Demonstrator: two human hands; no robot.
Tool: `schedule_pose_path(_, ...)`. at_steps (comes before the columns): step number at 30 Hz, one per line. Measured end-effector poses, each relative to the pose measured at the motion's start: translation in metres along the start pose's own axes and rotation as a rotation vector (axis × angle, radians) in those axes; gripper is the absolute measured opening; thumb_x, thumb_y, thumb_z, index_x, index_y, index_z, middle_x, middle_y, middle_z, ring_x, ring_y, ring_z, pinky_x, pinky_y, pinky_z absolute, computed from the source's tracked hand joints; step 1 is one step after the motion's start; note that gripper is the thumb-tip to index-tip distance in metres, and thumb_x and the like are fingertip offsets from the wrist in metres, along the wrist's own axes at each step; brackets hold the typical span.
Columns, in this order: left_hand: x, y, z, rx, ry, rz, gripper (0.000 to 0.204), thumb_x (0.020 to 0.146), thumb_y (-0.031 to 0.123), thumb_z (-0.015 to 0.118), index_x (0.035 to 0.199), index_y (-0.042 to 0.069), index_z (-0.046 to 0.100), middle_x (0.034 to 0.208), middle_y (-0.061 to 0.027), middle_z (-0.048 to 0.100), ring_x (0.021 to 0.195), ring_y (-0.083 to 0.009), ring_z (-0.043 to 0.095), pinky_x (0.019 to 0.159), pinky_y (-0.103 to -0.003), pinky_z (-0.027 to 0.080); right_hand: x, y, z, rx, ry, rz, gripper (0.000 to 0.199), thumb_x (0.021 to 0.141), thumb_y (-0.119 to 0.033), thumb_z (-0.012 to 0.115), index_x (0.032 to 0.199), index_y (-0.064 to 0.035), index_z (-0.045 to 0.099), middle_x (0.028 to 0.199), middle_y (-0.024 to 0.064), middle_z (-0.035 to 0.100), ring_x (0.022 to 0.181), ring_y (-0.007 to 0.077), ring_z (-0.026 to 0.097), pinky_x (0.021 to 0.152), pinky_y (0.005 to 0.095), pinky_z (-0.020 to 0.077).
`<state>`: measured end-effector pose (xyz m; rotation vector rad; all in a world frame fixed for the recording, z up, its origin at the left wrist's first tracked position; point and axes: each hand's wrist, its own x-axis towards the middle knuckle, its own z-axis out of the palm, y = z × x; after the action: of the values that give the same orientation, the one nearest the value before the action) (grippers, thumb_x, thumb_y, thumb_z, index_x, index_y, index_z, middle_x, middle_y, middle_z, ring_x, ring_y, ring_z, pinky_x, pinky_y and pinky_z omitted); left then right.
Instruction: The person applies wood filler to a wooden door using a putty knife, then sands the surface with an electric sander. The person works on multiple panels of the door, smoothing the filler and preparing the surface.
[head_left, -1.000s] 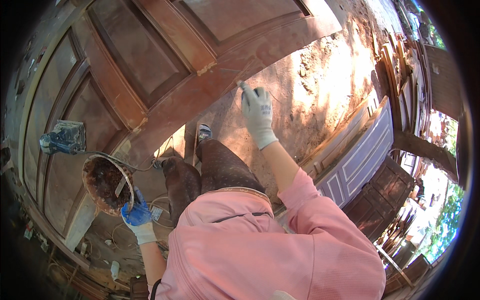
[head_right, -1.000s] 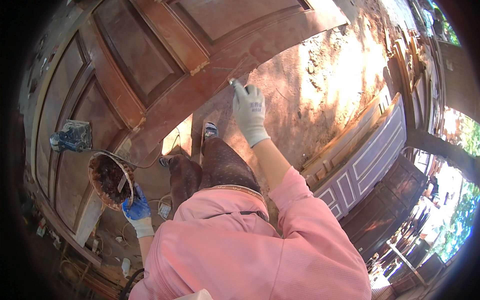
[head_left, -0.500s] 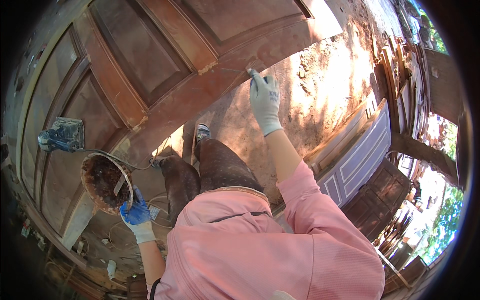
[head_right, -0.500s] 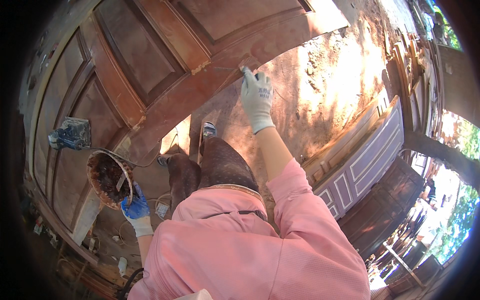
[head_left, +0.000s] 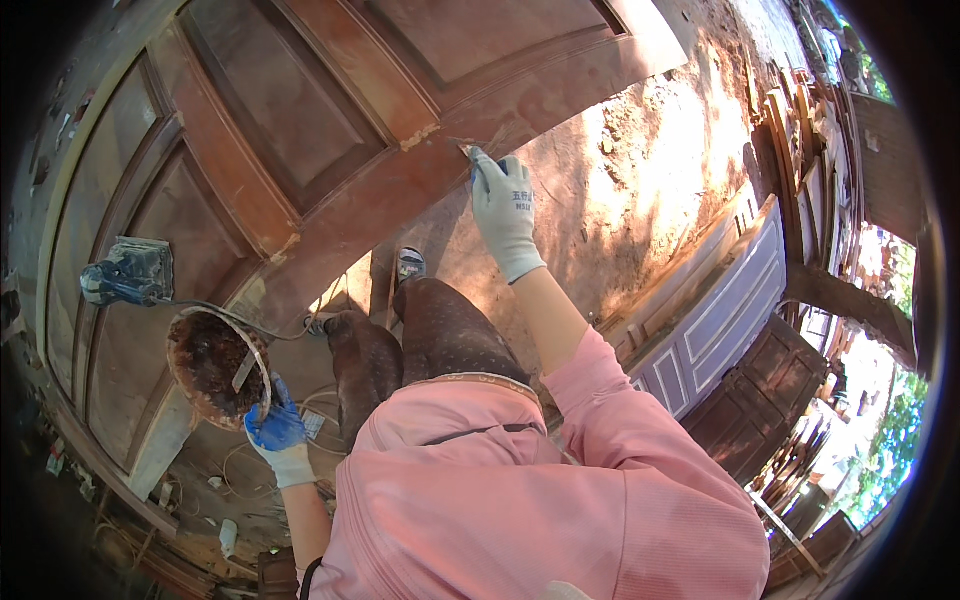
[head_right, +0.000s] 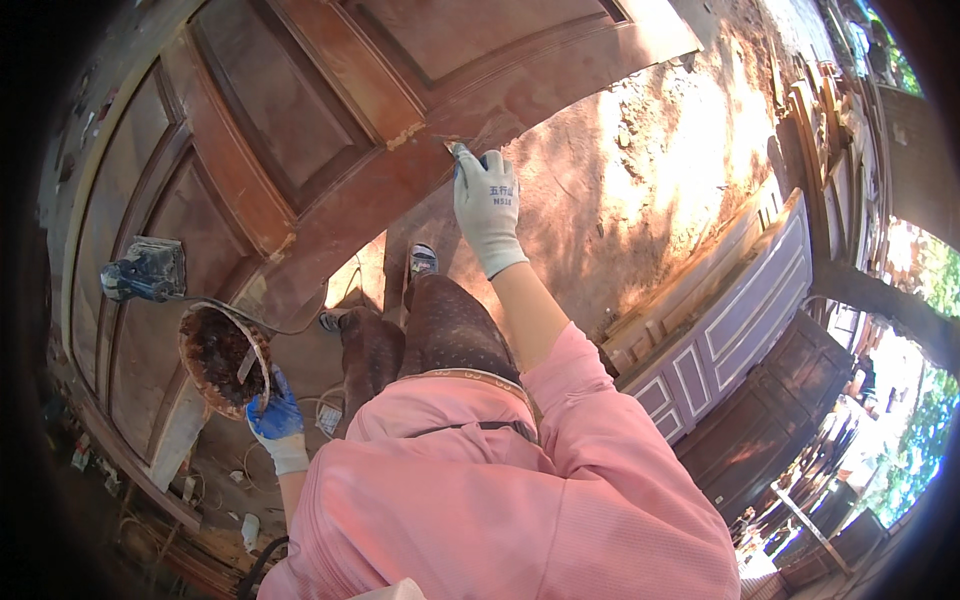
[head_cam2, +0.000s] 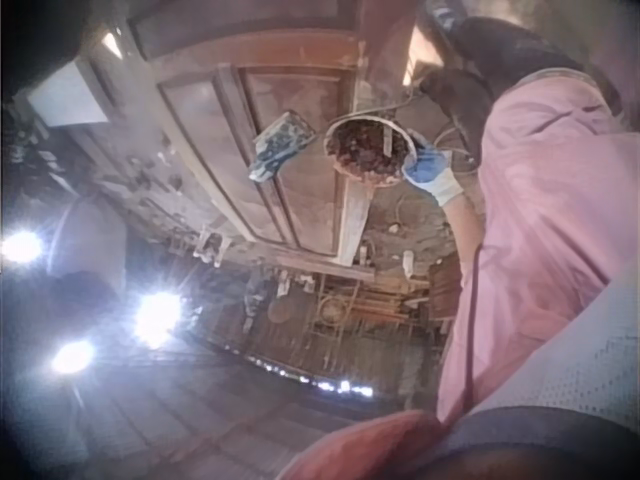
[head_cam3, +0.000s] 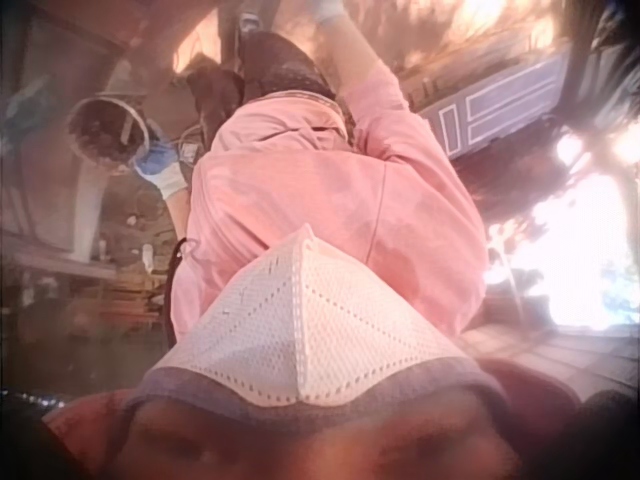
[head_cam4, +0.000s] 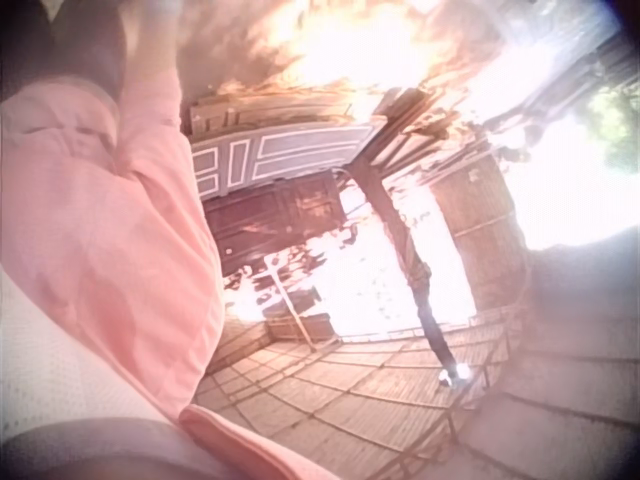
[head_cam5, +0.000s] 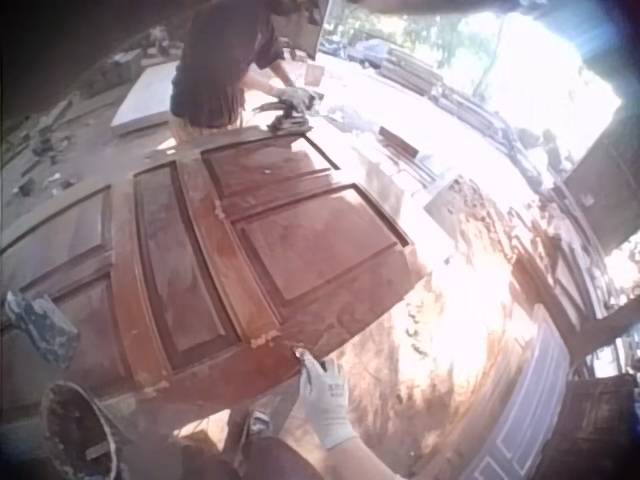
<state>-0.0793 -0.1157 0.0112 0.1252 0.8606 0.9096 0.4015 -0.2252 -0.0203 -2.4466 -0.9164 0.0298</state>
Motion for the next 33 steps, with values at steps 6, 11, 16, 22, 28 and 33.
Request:
schedule_pose_path(6,0.0,-0.002,0.002,-0.003,0.031,0.015,0.061,0.087,0.004,0.057,0.147,-0.003,0.05,0.147,-0.0209,0.058,0.136,-0.0364,0.056,0.12,-0.049,0.044,-0.002,-0.002,0.0,-0.091,0.02,-0.036,0.032,0.096,-0.012,0.063,0.127,-0.0132,0.072,0.095,0.0123,0.06,0.091,0.0335,0.058,0.081,0.0452,0.0492)
schedule_pose_path(11,0.001,0.001,-0.005,0.024,0.022,-0.009,0.06,0.086,0.004,0.058,0.146,-0.004,0.051,0.146,-0.0209,0.059,0.135,-0.0367,0.057,0.119,-0.049,0.045,0.009,-0.009,-0.002,-0.015,0.009,0.002,0.033,0.096,-0.013,0.063,0.128,-0.0138,0.072,0.095,0.0125,0.06,0.09,0.0332,0.058,0.081,0.0452,0.0493)
schedule_pose_path(16,0.0,0.001,-0.003,0.013,0.01,0.002,0.06,0.086,0.004,0.058,0.145,-0.006,0.051,0.145,-0.0224,0.059,0.134,-0.0377,0.057,0.118,-0.049,0.046,-0.001,-0.012,0.005,-0.046,0.018,-0.043,0.032,0.096,-0.013,0.064,0.126,-0.012,0.072,0.095,0.0129,0.06,0.09,0.0332,0.059,0.08,0.0449,0.0497)
schedule_pose_path(22,-0.003,0.002,-0.002,0.01,0.003,-0.012,0.061,0.088,0.007,0.06,0.146,-0.005,0.05,0.147,-0.0223,0.057,0.135,-0.0372,0.056,0.119,-0.049,0.044,0.006,-0.011,0.009,-0.063,0.023,-0.046,0.031,0.096,-0.013,0.063,0.125,-0.011,0.072,0.096,0.0126,0.06,0.091,0.0335,0.059,0.082,0.046,0.05)
schedule_pose_path(28,-0.04,0.008,-0.005,0.15,0.065,-0.008,0.059,0.089,0.011,0.062,0.147,-0.001,0.051,0.147,-0.0178,0.058,0.135,-0.0331,0.056,0.12,-0.049,0.043,0.012,-0.017,0.007,-0.049,0.032,-0.057,0.031,0.094,-0.013,0.065,0.124,-0.0113,0.072,0.096,0.0115,0.061,0.092,0.0334,0.059,0.081,0.0463,0.05)
schedule_pose_path(33,-0.084,0.006,0.026,0.336,0.058,-0.062,0.058,0.089,0.016,0.062,0.144,0.001,0.054,0.144,-0.0146,0.061,0.132,-0.0316,0.059,0.118,-0.048,0.044,0.011,-0.02,0.002,-0.026,0.006,-0.057,0.031,0.094,-0.014,0.064,0.124,-0.013,0.073,0.096,0.0114,0.061,0.093,0.0334,0.059,0.082,0.0461,0.0505)
